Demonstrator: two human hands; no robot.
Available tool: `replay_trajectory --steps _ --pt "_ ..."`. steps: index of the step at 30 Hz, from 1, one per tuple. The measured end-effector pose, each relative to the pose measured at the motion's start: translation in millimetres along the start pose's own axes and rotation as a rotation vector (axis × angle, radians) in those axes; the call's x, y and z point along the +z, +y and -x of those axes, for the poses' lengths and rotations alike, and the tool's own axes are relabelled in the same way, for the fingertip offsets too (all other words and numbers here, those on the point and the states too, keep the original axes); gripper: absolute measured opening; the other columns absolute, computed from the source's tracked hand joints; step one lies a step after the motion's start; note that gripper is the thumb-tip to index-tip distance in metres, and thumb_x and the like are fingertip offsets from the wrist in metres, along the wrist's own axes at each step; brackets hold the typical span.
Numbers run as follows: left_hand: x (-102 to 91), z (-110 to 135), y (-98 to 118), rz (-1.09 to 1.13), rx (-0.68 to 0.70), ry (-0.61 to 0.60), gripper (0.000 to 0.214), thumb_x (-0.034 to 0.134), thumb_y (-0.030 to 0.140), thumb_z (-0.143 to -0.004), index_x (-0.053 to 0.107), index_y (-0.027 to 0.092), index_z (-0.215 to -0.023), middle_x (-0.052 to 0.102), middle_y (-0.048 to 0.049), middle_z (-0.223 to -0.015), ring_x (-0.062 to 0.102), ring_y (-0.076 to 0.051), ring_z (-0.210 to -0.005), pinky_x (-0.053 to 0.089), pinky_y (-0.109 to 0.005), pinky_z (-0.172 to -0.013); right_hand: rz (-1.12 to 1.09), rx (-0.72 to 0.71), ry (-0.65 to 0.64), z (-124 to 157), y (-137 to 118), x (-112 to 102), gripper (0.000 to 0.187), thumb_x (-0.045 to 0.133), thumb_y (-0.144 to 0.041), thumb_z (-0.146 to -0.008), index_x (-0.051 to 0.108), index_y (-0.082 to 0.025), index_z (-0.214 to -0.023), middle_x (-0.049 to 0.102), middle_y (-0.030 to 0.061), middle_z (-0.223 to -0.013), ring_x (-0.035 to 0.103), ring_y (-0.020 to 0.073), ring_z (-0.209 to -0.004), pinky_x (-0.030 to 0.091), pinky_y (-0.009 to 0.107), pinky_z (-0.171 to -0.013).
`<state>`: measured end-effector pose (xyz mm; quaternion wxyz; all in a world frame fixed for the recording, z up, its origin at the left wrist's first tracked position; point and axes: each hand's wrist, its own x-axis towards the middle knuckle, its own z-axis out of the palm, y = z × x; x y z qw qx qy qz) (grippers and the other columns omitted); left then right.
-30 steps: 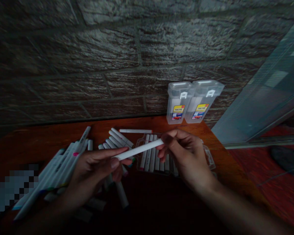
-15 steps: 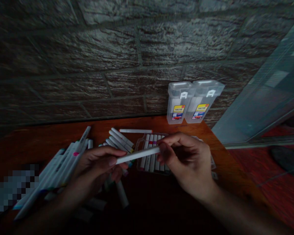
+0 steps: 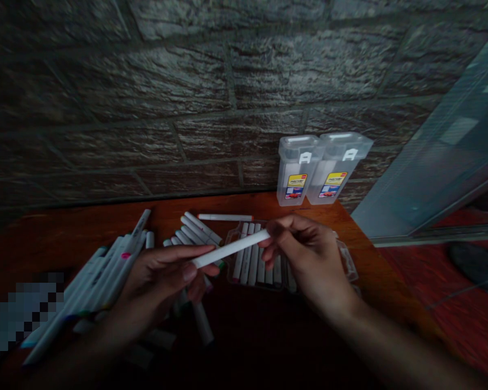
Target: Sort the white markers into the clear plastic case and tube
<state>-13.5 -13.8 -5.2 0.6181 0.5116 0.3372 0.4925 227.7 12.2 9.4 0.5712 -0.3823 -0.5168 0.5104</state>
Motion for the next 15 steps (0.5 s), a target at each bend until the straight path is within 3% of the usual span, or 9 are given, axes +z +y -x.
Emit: replay_trajectory --steps 7,15 --pt "4.8 -2.3 5.1 -0.011 0.011 0.009 0.029 0.078 0.022 -0.087 0.081 0.026 -0.115 0.084 -0.0111 -0.092 0.066 -0.012 -0.053 0.056 -0.024 -0.052 -0.167 0.144 0.051 -3.0 1.1 3.3 0.023 0.087 -0.034 -0.078 0.077 -0.016 -0.068 0.072 0.0025 -0.063 0.064 0.0105 -0.048 0.055 0.017 -0.044" --pt "7.3 -5.4 5.6 -0.083 0.051 0.088 0.023 0.078 0.019 -0.086 0.083 0.027 -0.107 0.084 -0.0070 -0.084 0.065 -0.009 -0.049 0.056 -0.018 -0.049 -0.166 0.113 0.009 -1.0 -1.2 3.9 0.021 0.084 -0.031 -0.082 0.076 -0.017 -0.069 0.072 0.0021 -0.062 0.065 0.0109 -0.048 0.056 0.017 -0.044"
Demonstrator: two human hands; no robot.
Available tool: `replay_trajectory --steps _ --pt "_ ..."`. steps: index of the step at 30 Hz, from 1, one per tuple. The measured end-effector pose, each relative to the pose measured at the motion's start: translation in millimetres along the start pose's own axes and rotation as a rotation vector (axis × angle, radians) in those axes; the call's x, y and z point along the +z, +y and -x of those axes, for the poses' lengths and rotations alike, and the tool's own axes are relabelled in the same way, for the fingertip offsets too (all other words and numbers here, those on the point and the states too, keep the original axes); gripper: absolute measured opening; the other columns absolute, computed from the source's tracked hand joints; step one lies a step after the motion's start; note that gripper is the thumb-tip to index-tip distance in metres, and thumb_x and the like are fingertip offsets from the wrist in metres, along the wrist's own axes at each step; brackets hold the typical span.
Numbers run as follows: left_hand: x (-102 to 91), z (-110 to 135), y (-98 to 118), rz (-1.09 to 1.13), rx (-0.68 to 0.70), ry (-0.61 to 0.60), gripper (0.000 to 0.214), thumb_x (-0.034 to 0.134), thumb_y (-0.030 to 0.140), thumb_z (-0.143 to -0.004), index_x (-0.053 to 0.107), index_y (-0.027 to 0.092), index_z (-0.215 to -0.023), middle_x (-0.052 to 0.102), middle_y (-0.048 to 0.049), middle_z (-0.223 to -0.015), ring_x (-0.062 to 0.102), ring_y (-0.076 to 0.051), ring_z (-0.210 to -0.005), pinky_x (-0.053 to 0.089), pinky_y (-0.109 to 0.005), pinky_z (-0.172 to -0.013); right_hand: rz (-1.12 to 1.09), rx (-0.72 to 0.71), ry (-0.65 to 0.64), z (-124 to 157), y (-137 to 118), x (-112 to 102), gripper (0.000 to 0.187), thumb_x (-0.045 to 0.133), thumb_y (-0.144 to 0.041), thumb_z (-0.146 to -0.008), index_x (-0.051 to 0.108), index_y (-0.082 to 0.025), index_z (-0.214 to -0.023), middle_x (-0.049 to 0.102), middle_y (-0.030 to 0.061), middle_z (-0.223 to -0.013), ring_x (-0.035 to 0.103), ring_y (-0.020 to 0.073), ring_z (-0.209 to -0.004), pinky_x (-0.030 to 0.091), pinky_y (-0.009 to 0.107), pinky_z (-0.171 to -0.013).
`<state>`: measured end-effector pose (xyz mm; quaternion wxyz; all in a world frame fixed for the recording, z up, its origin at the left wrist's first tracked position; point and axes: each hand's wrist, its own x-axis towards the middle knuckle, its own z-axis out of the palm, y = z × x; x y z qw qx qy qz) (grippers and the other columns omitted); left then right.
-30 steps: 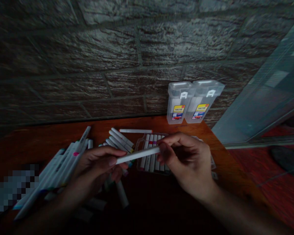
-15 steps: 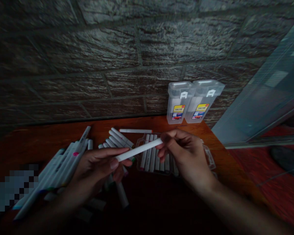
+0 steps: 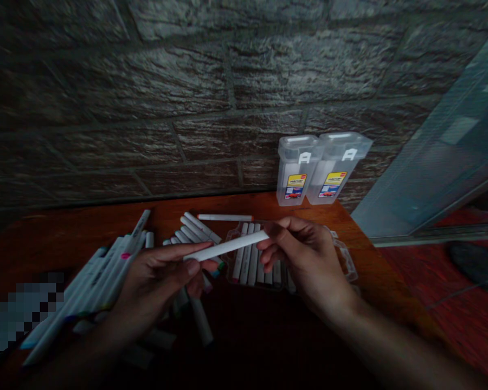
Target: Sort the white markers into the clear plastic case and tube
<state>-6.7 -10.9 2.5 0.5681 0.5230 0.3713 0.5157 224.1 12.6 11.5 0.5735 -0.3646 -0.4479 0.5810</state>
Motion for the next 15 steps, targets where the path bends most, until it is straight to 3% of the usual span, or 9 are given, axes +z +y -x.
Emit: replay_trajectory --steps 6,15 --pt "0.6 -1.9 -1.8 -0.042 -0.011 0.075 0.019 0.083 0.019 -0.081 0.084 0.021 -0.100 0.083 -0.0056 -0.076 0.065 -0.011 -0.047 0.058 -0.019 -0.047 0.137 -0.056 -0.052 3.9 1.8 -1.2 0.020 0.080 -0.034 -0.087 0.075 -0.019 -0.075 0.070 0.0009 -0.062 0.063 0.0106 -0.049 0.055 0.018 -0.048" --pt "2.5 0.7 -3.1 -0.198 -0.008 0.080 0.020 0.085 0.024 -0.078 0.085 0.020 -0.097 0.081 -0.0052 -0.069 0.070 -0.014 -0.050 0.056 -0.020 -0.046 0.431 -0.199 -0.097 8.7 -0.7 8.6 0.014 0.091 -0.020 -0.072 0.080 -0.021 -0.080 0.072 -0.0019 -0.063 0.061 0.0095 -0.051 0.049 0.016 -0.047"
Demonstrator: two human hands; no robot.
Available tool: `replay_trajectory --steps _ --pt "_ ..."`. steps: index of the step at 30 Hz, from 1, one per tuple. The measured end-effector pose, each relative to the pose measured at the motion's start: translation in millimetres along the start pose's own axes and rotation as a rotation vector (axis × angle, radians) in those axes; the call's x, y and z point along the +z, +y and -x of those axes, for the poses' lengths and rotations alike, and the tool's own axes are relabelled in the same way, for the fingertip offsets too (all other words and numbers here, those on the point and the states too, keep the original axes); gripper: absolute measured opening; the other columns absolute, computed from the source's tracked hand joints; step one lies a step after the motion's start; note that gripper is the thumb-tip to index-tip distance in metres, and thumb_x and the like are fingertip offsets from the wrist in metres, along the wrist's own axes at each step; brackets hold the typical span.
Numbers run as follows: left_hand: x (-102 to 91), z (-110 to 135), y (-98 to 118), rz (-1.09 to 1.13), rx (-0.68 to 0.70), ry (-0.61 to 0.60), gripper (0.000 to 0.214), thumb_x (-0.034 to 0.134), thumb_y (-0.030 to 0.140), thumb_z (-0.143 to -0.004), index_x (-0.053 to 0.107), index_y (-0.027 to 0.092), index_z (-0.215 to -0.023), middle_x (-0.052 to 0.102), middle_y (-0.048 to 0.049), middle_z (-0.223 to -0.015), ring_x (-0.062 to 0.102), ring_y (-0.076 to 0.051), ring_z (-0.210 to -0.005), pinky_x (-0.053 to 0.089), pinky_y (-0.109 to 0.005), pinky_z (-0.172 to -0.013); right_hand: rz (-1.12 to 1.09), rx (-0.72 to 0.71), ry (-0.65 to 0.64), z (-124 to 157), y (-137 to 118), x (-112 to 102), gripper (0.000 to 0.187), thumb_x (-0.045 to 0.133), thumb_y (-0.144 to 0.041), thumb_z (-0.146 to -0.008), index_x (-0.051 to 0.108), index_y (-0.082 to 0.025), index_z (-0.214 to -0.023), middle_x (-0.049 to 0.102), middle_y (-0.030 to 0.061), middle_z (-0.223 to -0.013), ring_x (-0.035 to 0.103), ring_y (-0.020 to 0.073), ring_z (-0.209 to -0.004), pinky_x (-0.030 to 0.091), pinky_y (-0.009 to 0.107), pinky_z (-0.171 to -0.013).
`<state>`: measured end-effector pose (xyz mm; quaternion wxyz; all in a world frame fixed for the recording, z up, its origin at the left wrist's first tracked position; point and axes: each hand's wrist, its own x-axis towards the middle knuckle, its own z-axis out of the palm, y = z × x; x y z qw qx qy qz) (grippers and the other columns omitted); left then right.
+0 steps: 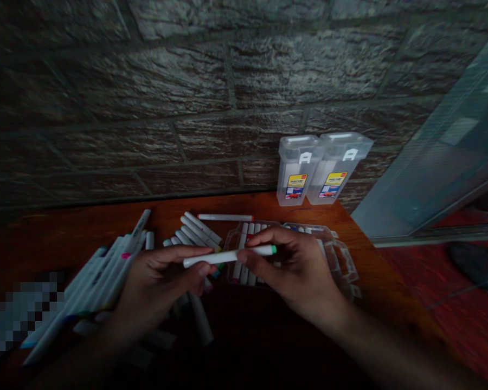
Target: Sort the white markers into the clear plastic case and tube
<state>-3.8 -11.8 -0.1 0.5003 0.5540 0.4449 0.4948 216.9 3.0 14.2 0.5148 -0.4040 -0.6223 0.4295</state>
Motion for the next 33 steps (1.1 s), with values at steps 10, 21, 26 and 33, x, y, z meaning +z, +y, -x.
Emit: replay_trajectory --steps 10,21,26,33 --pt "-0.9 4.4 4.6 0.051 0.032 -0.137 0.024 0.069 0.020 -0.093 0.082 0.026 -0.113 0.085 -0.0066 -0.088 0.070 -0.011 -0.058 0.057 -0.019 -0.058 0.151 -0.071 -0.017 1.2 13.1 -5.4 0.012 0.086 -0.023 -0.080 0.079 -0.023 -0.090 0.079 -0.0013 -0.078 0.071 0.0138 -0.065 0.057 0.020 -0.060" --pt "-3.1 7.8 -1.7 -0.039 0.126 -0.208 0.034 0.059 0.017 -0.098 0.077 0.031 -0.123 0.084 -0.0044 -0.095 0.068 -0.010 -0.063 0.055 -0.019 -0.061 0.359 -0.325 -0.069 1.0 7.1 -5.6 0.016 0.084 -0.016 -0.083 0.077 -0.021 -0.097 0.077 0.0011 -0.090 0.072 0.0148 -0.080 0.055 0.025 -0.073" --pt "0.4 7.6 -7.4 -0.247 0.240 -0.186 0.037 0.057 0.012 -0.095 0.076 0.022 -0.126 0.074 0.0008 -0.066 0.063 -0.009 -0.056 0.049 -0.016 -0.053 0.508 -0.406 -0.046 3.4 4.3 -6.1 0.020 0.089 -0.022 -0.079 0.076 -0.020 -0.094 0.074 0.0018 -0.088 0.070 0.0172 -0.080 0.052 0.029 -0.071" --pt "3.7 10.2 -7.2 -0.424 0.319 -0.196 0.038 0.058 0.009 -0.091 0.076 0.018 -0.123 0.075 0.0007 -0.069 0.068 -0.011 -0.060 0.053 -0.019 -0.058 0.667 -0.425 -0.031 8.1 1.5 -3.4 0.024 0.089 -0.031 -0.078 0.071 -0.019 -0.089 0.072 0.0030 -0.083 0.069 0.0213 -0.077 0.050 0.032 -0.070"
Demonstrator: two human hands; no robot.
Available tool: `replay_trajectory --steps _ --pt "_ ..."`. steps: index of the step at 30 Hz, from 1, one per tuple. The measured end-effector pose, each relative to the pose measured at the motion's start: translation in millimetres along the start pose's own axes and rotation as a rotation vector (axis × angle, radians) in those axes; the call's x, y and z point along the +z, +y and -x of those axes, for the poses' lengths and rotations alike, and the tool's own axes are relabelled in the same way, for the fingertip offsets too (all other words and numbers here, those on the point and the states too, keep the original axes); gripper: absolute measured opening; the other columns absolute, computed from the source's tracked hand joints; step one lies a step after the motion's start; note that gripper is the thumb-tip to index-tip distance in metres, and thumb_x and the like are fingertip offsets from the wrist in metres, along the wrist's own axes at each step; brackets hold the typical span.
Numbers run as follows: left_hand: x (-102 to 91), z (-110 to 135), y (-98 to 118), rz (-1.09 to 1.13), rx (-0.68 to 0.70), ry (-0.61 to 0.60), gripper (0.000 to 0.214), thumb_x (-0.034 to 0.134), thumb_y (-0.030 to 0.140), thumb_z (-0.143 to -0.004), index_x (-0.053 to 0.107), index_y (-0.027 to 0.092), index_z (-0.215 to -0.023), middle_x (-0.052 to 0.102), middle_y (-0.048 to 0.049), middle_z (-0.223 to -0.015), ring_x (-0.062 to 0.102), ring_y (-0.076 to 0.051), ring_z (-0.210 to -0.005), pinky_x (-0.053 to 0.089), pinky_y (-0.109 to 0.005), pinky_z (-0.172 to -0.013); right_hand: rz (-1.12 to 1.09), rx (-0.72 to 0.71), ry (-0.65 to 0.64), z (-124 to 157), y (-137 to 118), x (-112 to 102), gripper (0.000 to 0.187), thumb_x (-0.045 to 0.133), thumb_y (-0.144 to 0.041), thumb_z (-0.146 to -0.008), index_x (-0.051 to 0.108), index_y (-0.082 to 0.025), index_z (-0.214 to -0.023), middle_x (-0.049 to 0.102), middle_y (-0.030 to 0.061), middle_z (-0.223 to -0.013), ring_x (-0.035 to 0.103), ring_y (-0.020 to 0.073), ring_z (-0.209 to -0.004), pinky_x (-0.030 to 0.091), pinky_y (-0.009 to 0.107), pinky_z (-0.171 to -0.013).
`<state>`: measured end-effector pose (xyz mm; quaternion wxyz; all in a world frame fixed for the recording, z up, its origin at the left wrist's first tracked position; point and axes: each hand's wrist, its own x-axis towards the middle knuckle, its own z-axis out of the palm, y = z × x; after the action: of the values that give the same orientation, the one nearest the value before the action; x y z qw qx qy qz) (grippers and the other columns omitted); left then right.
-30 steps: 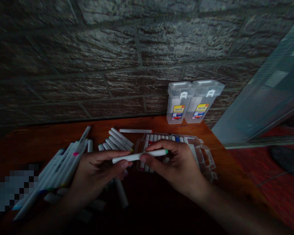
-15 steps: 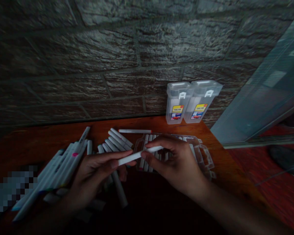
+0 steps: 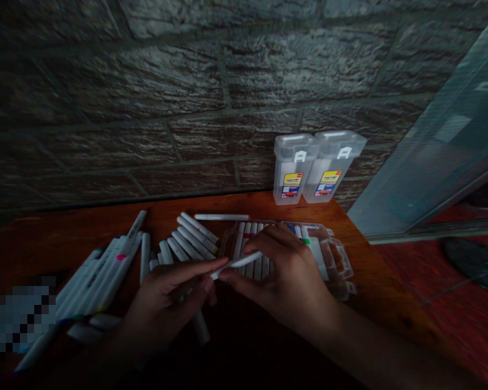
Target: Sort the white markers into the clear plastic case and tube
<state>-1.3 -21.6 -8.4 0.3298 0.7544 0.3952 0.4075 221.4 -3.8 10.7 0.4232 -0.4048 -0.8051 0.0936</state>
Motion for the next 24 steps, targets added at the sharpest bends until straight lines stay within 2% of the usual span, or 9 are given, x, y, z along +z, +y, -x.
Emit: replay_trajectory --steps 7,11,16,24 --pt "4.2 1.5 3.4 -0.015 0.069 -0.018 0.045 0.058 0.004 -0.085 0.074 0.017 -0.126 0.078 0.0001 -0.074 0.070 -0.011 -0.062 0.055 -0.019 -0.061 0.076 0.000 -0.008 0.9 -2.0 1.6 0.034 0.092 -0.041 -0.072 0.069 -0.019 -0.084 0.071 0.0031 -0.076 0.068 0.0239 -0.075 0.046 0.034 -0.066" --pt "3.2 0.3 3.1 -0.025 0.063 -0.007 0.044 0.059 0.003 -0.085 0.075 0.019 -0.124 0.079 0.0008 -0.076 0.071 -0.010 -0.062 0.056 -0.018 -0.061 0.043 0.055 -0.029 2.3 -2.0 2.2 0.033 0.091 -0.041 -0.074 0.069 -0.019 -0.085 0.071 0.0026 -0.078 0.068 0.0226 -0.074 0.047 0.032 -0.065" --pt "-0.4 -0.6 0.5 -0.026 -0.004 0.047 0.031 0.063 0.010 -0.089 0.079 0.019 -0.115 0.080 0.0001 -0.072 0.071 -0.010 -0.059 0.056 -0.018 -0.057 -0.085 0.167 -0.051 3.1 -2.5 2.5 0.023 0.088 -0.033 -0.079 0.070 -0.021 -0.085 0.073 -0.0014 -0.078 0.068 0.0166 -0.069 0.048 0.027 -0.063" --pt "1.3 -1.5 1.6 0.082 -0.109 0.068 0.019 0.071 0.016 -0.089 0.082 0.022 -0.103 0.081 -0.0014 -0.077 0.071 -0.012 -0.057 0.056 -0.020 -0.052 -0.171 0.179 -0.062 3.1 -4.3 2.1 0.020 0.088 -0.028 -0.078 0.070 -0.020 -0.081 0.072 -0.0030 -0.072 0.065 0.0136 -0.062 0.047 0.025 -0.057"
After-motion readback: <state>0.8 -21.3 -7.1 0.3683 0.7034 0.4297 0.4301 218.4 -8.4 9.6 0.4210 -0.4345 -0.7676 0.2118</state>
